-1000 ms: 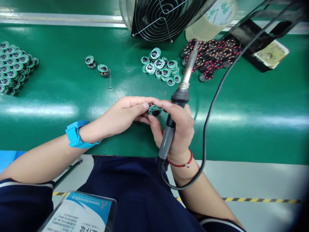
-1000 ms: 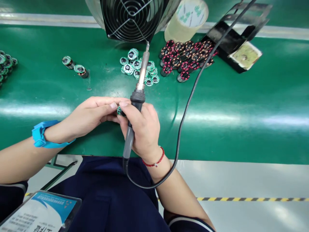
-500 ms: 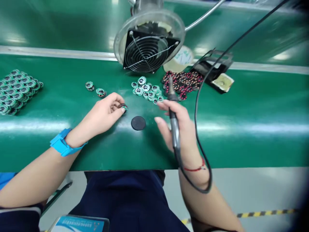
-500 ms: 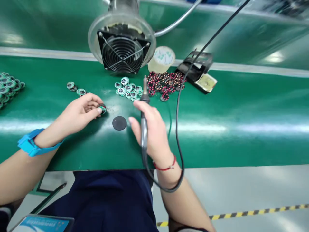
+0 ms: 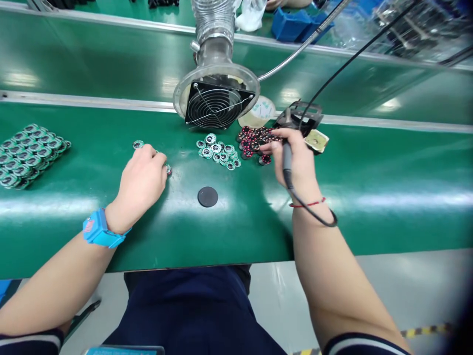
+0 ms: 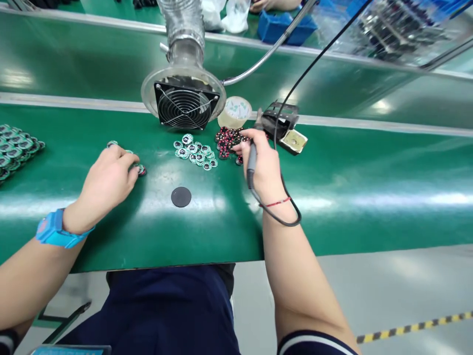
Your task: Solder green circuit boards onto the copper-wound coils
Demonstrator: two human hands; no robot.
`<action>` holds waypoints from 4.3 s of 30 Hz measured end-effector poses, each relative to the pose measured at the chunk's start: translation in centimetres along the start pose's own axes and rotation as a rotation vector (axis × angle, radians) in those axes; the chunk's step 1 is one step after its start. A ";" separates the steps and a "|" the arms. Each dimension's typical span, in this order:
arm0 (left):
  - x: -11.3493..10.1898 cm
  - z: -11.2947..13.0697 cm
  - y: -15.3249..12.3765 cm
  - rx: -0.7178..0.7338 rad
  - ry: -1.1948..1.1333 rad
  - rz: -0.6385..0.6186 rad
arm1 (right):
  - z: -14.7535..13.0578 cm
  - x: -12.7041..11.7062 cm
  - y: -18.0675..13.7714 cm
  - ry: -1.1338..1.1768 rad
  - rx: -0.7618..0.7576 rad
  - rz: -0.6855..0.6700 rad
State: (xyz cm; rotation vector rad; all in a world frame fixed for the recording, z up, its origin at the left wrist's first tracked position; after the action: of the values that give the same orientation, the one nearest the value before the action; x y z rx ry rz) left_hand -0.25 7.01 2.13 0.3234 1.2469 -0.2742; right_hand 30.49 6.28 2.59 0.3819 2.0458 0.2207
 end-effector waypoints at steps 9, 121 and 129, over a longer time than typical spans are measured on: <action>-1.5 1.0 -0.4 0.045 -0.012 0.212 | -2.8 3.6 0.0 -0.497 -0.134 -0.130; 5.5 8.0 7.7 0.256 -0.191 -0.071 | -7.8 2.3 -9.2 0.221 -0.195 0.107; 3.9 6.6 4.0 0.226 -0.306 -0.113 | -8.4 1.7 -9.3 0.259 -0.208 0.069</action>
State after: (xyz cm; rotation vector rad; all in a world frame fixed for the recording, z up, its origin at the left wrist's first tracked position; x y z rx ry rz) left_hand 8.22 8.02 0.67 0.3899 0.9343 -0.5441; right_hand 20.68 -1.74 2.33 0.3075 2.2384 0.5449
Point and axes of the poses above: each hand's wrist, its own y-axis towards the middle knuckle, its own x-axis out of the palm, z = x × y, the point moved 9 cm from there along y, towards the middle knuckle, and after that the axes turned 15 degrees about -y, right-handed, at the moved point
